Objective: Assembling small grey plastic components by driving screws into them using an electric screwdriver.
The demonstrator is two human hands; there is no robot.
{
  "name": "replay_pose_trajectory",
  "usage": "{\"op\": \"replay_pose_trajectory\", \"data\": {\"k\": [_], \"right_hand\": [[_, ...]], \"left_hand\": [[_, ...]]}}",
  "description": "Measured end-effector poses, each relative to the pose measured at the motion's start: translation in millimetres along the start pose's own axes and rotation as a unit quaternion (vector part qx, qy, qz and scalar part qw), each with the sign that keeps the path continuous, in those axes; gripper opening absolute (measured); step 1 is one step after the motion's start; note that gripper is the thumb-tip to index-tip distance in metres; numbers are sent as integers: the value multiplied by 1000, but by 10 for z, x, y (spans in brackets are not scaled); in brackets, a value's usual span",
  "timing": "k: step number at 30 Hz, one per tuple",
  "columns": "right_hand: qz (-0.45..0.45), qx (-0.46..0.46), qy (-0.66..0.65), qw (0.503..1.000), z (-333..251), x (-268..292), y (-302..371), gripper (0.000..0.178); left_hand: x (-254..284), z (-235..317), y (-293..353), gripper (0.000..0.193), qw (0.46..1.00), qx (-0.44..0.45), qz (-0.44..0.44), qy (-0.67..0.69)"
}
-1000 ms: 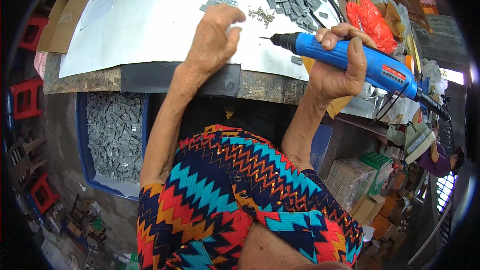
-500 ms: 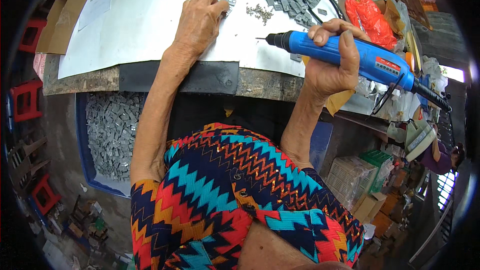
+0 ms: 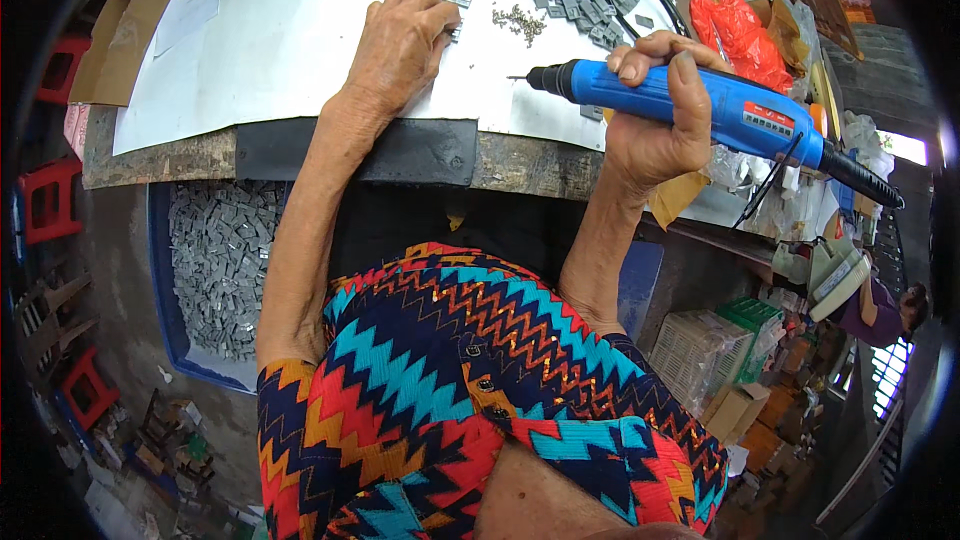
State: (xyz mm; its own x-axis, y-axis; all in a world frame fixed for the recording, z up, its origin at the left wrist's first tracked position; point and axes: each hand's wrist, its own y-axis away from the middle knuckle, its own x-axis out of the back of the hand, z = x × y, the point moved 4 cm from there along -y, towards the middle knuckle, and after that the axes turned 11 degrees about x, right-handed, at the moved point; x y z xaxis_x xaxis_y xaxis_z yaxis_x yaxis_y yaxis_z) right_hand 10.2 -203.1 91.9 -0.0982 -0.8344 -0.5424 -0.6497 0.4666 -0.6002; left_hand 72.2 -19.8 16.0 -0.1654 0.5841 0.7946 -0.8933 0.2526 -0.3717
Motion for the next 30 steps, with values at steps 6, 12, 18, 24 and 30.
{"op": "replay_pose_trajectory", "data": {"k": [6,12,18,24,30], "right_hand": [[-8,3,11,1000,-2,-26,2,20],[0,4,11,1000,15,-5,15,21],[-4,6,-1,1000,0,0,22,21],[-47,-4,13,999,-11,-54,13,20],[-72,-14,25,997,42,-208,13,20]], "left_hand": [[0,-19,21,19,1000,-8,17,8],[26,21,48,22,999,-19,15,22],[47,29,110,20,996,-36,4,87],[100,85,178,14,995,-19,-14,100],[92,71,263,10,992,43,-20,121]]}}
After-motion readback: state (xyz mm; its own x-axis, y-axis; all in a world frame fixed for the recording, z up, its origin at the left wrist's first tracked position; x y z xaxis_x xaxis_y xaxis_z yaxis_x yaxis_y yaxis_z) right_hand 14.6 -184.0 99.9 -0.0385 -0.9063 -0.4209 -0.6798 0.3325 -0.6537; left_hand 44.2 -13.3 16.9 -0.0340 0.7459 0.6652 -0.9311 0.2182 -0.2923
